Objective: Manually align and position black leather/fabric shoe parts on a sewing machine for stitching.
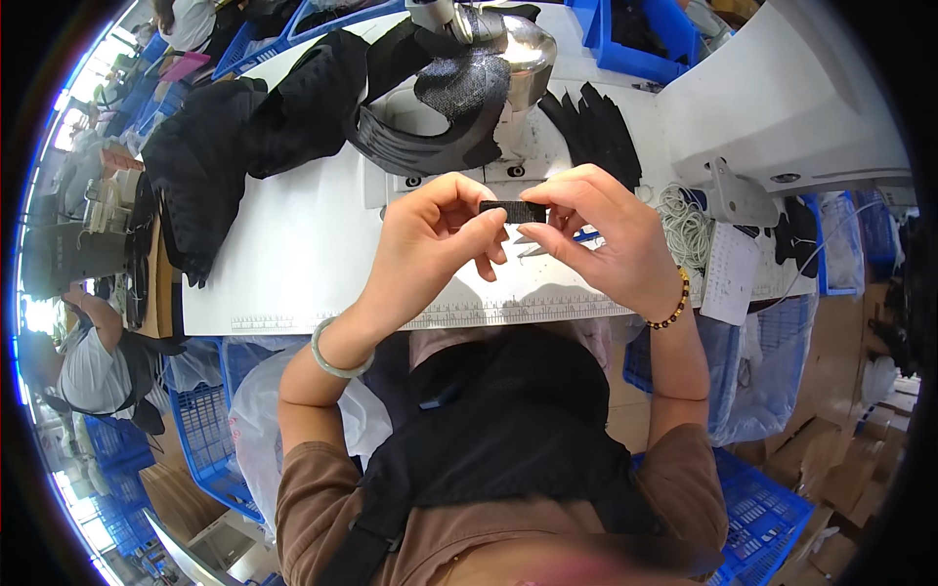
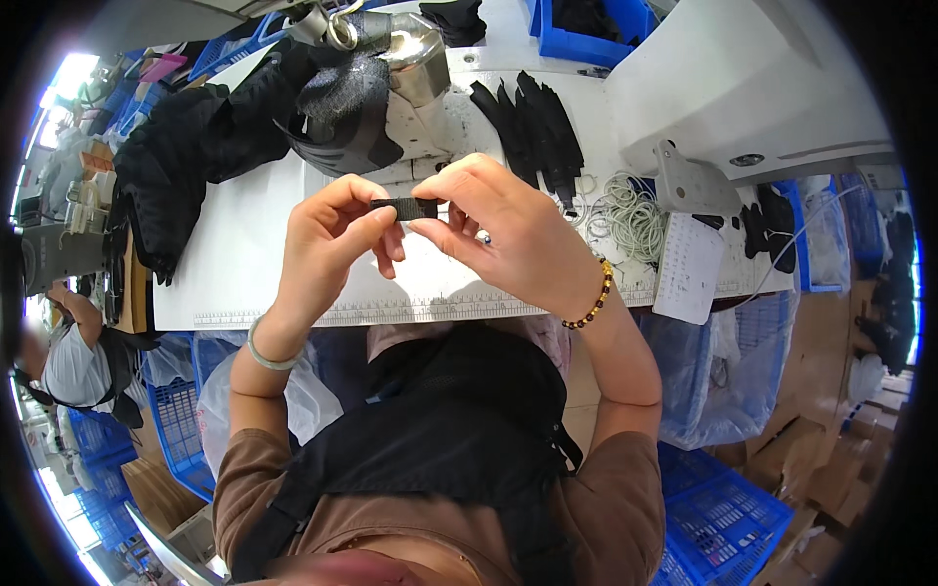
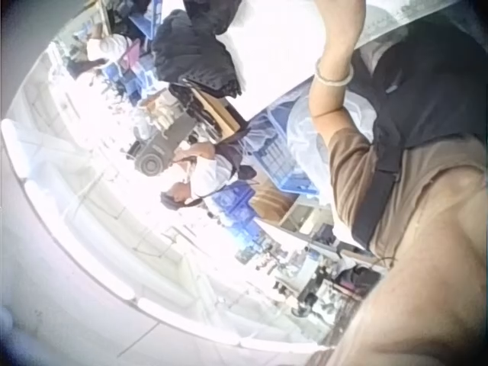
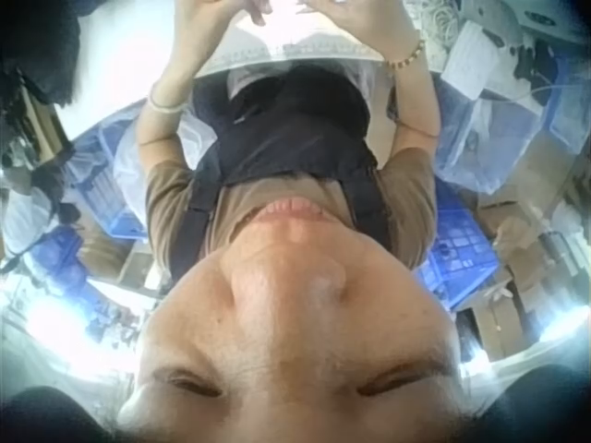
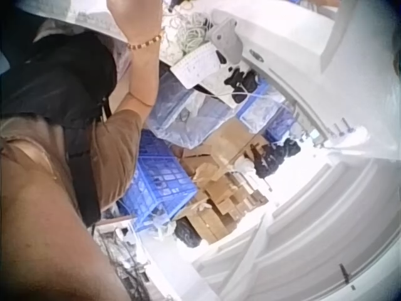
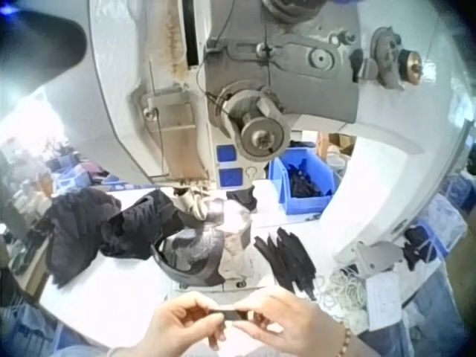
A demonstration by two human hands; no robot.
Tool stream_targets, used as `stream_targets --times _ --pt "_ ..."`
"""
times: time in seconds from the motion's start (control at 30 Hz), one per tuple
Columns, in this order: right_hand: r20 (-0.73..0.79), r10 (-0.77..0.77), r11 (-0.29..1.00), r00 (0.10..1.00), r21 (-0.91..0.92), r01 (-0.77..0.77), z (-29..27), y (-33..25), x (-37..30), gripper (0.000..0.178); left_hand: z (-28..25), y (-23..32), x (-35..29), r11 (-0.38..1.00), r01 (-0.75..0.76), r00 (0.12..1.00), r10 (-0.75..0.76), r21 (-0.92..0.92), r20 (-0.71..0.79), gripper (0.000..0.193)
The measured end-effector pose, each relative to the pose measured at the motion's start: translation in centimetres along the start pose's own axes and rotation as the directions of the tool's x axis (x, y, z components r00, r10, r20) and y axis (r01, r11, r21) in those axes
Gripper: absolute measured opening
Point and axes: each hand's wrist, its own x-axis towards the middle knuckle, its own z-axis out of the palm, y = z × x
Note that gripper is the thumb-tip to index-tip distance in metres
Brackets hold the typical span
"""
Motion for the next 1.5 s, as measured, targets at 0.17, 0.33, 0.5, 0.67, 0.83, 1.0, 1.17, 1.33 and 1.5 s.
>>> stream_targets --times 0.17,0.33,0.5,0.67,0.83,1.0,1.17,1.33,1.5 --pt "-0.138 -0.039 0.995 0.990 0.087 0.052 0.3 -1.4 1.0 0.028 -0.2 2.6 -0.9 0.975 -0.092 0.993 0.106 0.201 -0.060 0.009" --pt "-0.192 0.358 0.855 0.914 0.460 -0.238 1.4 -2.3 3.9 0.033 -2.7 6.4 1.9 0.937 -0.283 0.920 0.326 0.205 -0.218 0.011" --pt "-0.096 0.489 0.520 0.867 0.830 -0.201 2.4 -2.4 6.6 0.023 -3.0 7.3 4.9 0.944 -0.194 0.947 0.251 0.268 -0.200 0.014" --pt "-0.277 0.397 0.658 0.875 0.750 -0.062 4.4 -0.3 6.5 0.023 -3.3 6.2 5.9 0.942 -0.127 0.963 0.192 0.311 -0.190 0.009" --pt "-0.394 0.226 0.865 0.891 0.502 0.003 5.1 0.3 5.8 0.028 -3.3 6.0 5.8 0.967 -0.124 0.964 0.171 0.224 -0.202 0.009" --pt "-0.491 0.059 0.970 0.869 0.234 0.067 5.2 0.8 5.7 0.024 -3.3 6.3 5.8 0.979 -0.084 0.978 0.117 0.184 -0.174 0.009" --pt "-0.495 -0.033 0.996 0.869 0.055 0.069 5.2 1.0 5.6 0.023 -3.8 6.5 6.0 0.987 -0.044 0.986 0.068 0.153 -0.152 0.010" --pt "-0.486 -0.039 0.996 0.873 0.047 0.070 5.3 1.2 5.5 0.025 -4.6 6.5 6.8 0.977 -0.018 0.997 0.034 0.214 -0.069 0.013" --pt "-0.480 -0.045 0.996 0.876 0.044 0.076 5.3 1.2 5.5 0.025 -4.8 7.3 7.2 0.966 -0.021 1.000 0.015 0.258 0.025 0.020"
